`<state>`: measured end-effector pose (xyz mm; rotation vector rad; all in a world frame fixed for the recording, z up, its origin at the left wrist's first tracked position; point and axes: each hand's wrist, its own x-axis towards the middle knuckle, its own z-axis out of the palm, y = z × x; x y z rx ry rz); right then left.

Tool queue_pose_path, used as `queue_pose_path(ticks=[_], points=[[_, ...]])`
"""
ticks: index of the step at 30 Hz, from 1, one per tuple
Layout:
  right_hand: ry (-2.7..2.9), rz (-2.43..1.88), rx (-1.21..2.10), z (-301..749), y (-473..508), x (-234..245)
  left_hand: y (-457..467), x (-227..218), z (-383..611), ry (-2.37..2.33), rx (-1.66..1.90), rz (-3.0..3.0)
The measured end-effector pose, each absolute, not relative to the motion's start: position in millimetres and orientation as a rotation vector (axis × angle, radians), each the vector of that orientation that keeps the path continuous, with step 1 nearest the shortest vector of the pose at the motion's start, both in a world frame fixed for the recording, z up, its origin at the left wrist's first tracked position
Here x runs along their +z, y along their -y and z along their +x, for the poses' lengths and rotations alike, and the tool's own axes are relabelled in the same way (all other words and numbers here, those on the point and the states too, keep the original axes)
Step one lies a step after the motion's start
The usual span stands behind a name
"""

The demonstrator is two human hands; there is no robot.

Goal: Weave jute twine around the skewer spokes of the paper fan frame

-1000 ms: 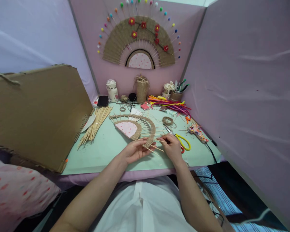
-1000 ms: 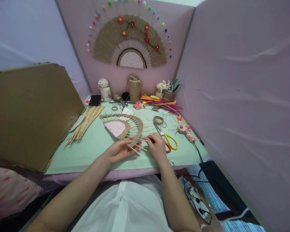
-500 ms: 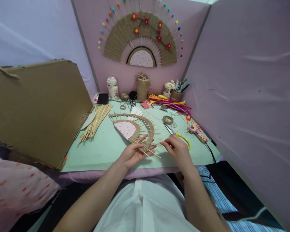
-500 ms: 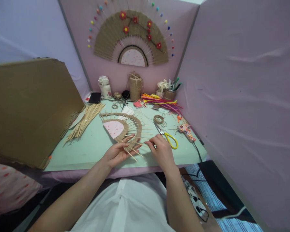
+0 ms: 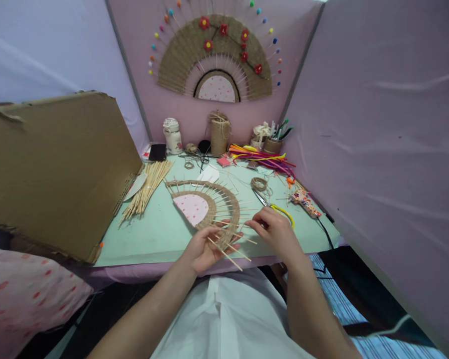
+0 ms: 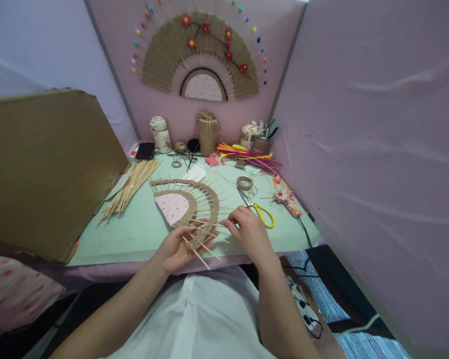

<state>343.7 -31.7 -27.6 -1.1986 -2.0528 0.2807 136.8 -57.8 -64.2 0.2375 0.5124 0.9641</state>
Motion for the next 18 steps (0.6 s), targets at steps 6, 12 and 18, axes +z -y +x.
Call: queue_pose_path(ticks=[6, 12, 18], points=[[2.02, -1.215, 0.459, 346.1, 23.9, -35.9, 59.7, -67.1, 140.4, -0.568, 0.972, 0.242], [1.803, -1.226, 0.423, 348.2, 27.4, -37.3, 65.2, -66.5, 139.6, -0.578, 1.008, 0.352], [1.657, -1.241, 0.444, 348.3, 35.8, -38.4, 68.1, -61.7, 139.3, -0.562, 1.057, 0.381]])
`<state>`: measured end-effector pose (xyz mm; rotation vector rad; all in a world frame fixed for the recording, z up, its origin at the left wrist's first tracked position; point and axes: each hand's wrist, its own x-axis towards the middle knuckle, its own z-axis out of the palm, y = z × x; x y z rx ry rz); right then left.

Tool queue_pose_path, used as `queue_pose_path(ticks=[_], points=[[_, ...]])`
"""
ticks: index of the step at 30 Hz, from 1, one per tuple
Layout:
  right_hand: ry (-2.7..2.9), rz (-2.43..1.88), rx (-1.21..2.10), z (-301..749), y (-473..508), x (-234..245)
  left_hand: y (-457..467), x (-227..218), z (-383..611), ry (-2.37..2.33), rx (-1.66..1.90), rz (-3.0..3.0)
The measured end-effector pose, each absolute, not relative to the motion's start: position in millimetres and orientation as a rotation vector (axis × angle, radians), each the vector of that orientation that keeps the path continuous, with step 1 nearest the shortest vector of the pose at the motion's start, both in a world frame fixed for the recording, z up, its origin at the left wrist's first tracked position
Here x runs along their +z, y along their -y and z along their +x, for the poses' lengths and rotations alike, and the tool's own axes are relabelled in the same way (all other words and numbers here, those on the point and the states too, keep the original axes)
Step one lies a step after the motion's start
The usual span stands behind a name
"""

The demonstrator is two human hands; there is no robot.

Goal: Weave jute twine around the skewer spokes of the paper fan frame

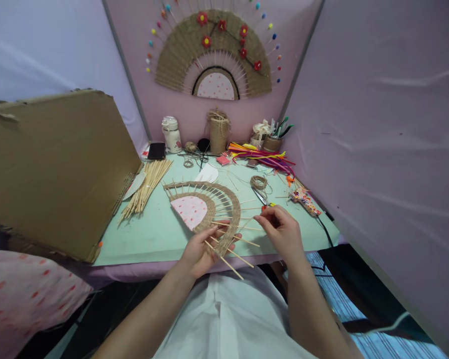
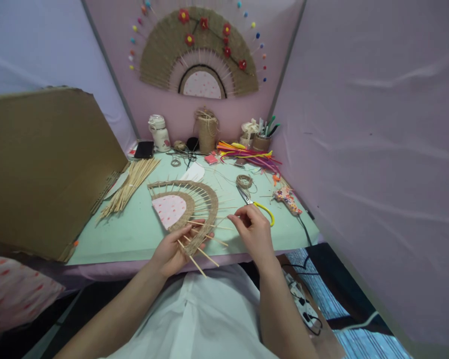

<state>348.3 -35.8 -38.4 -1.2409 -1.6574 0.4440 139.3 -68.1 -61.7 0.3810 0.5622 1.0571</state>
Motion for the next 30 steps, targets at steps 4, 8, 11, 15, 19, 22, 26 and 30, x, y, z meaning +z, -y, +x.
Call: queue_pose_path(ticks=[4, 8, 11, 15, 19, 22, 26, 30], points=[[1.663, -1.196, 0.481, 353.2, 38.6, -40.3, 70.4, -58.0, 138.4, -0.561, 1.063, 0.351], [1.694, -1.139, 0.499, 357.2, 39.4, -40.2, 72.3, -55.4, 138.1, -0.564, 1.061, 0.333], [1.681, -1.115, 0.477, 357.8, 40.9, -38.8, 72.6, -55.8, 137.4, -0.568, 1.069, 0.328], [1.676, -1.119, 0.479, 357.9, 43.3, -39.8, 72.6, -56.7, 135.9, -0.58, 1.081, 0.331], [1.709, -1.131, 0.492, 358.1, 43.2, -42.9, 72.9, -54.5, 135.7, -0.59, 1.089, 0.324], [1.715, -1.158, 0.468, 355.6, 39.0, -45.5, 73.7, -53.3, 137.0, -0.591, 1.092, 0.323], [1.725, -1.175, 0.385, 346.2, 30.5, -51.9, 76.5, -55.3, 139.9, -0.62, 1.075, 0.313], [1.719, -1.192, 0.34, 334.0, 25.9, -62.1, 80.0, -58.1, 141.6, -0.636, 1.053, 0.289]])
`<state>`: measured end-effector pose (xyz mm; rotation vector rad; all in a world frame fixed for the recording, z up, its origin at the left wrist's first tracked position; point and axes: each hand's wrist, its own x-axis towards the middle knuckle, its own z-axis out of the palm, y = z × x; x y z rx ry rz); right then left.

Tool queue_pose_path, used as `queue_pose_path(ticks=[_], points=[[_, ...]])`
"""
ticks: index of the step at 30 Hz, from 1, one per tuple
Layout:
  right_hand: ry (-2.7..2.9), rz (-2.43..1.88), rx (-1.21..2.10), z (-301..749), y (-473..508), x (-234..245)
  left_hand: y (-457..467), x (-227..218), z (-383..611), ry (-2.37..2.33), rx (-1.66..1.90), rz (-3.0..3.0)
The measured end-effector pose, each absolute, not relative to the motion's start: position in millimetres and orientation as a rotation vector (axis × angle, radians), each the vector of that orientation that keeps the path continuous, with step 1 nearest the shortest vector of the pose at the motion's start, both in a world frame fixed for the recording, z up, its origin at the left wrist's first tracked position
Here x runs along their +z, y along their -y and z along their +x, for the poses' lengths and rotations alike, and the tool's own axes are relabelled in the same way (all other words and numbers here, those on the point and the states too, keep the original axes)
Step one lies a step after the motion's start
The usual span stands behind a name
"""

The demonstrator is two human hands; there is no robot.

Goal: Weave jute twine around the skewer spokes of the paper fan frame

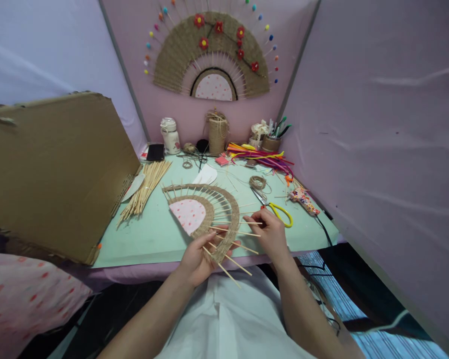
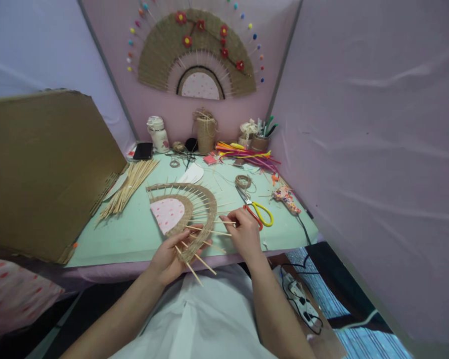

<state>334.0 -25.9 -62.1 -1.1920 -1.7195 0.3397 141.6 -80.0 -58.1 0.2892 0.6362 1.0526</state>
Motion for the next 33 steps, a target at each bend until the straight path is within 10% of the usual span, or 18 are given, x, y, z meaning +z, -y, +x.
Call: queue_pose_path(ticks=[25, 33], points=[[1.987, -1.244, 0.085, 349.8, 37.8, -42.8, 90.7, -68.1, 129.8, -0.666, 1.009, 0.48], [2.034, -1.209, 0.546, 363.2, 26.3, -39.5, 100.2, -72.9, 120.6, -0.641, 0.947, 0.562]])
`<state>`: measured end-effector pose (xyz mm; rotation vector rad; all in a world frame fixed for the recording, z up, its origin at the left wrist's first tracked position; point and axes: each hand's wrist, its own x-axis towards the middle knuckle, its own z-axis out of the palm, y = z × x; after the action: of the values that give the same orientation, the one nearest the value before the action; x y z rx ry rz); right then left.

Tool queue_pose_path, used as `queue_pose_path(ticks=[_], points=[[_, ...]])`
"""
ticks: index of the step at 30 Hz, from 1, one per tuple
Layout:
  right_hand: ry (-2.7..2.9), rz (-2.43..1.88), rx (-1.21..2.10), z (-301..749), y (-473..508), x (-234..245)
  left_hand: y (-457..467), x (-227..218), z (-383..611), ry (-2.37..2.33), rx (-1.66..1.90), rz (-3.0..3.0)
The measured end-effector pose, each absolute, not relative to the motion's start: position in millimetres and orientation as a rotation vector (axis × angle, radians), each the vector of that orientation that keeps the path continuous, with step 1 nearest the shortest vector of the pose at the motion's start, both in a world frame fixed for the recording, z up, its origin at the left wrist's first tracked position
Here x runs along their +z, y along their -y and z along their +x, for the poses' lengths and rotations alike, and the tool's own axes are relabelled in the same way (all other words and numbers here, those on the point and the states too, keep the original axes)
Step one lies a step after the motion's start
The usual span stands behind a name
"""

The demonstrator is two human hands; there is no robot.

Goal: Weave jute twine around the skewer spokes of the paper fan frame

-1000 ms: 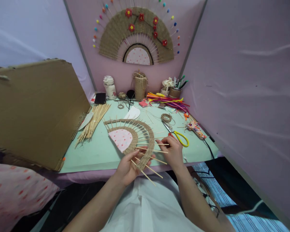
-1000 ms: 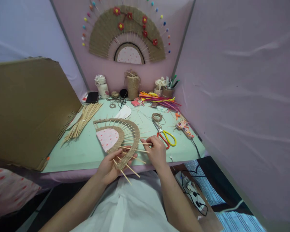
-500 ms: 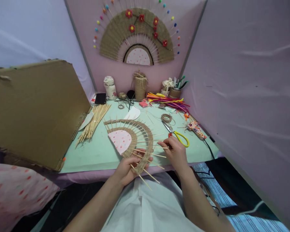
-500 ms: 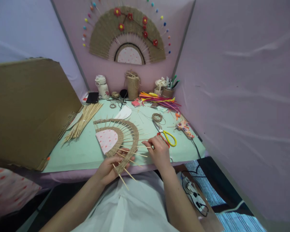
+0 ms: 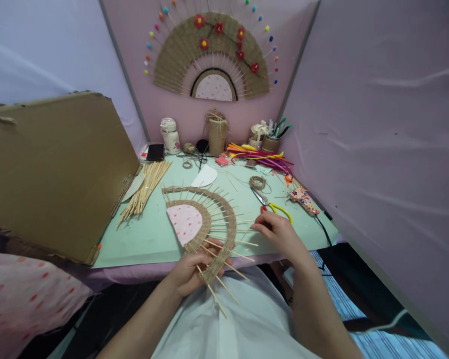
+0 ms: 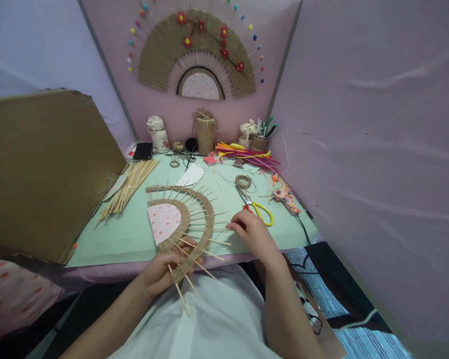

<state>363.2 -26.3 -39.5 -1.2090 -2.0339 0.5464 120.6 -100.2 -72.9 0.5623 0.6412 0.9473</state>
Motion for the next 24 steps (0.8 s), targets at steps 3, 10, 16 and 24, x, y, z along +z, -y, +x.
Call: queue_pose_path(ticks=[3, 10, 16, 24], points=[[2.007, -1.178, 0.745, 366.8, 21.1, -46.0, 103.3, -71.9, 119.1, -0.651, 0.918, 0.575], [1.657, -1.187, 0.489, 345.5, 29.4, -62.2, 106.3, -64.3, 123.9, -0.63, 1.022, 0.552], [1.462, -1.192, 0.692, 328.7, 30.2, -73.0, 113.2, -53.8, 134.5, -0.586, 1.005, 0.543], [1.192, -0.944, 1.236, 309.9, 27.9, -79.9, 116.7, -57.1, 142.3, -0.521, 0.976, 0.52]])
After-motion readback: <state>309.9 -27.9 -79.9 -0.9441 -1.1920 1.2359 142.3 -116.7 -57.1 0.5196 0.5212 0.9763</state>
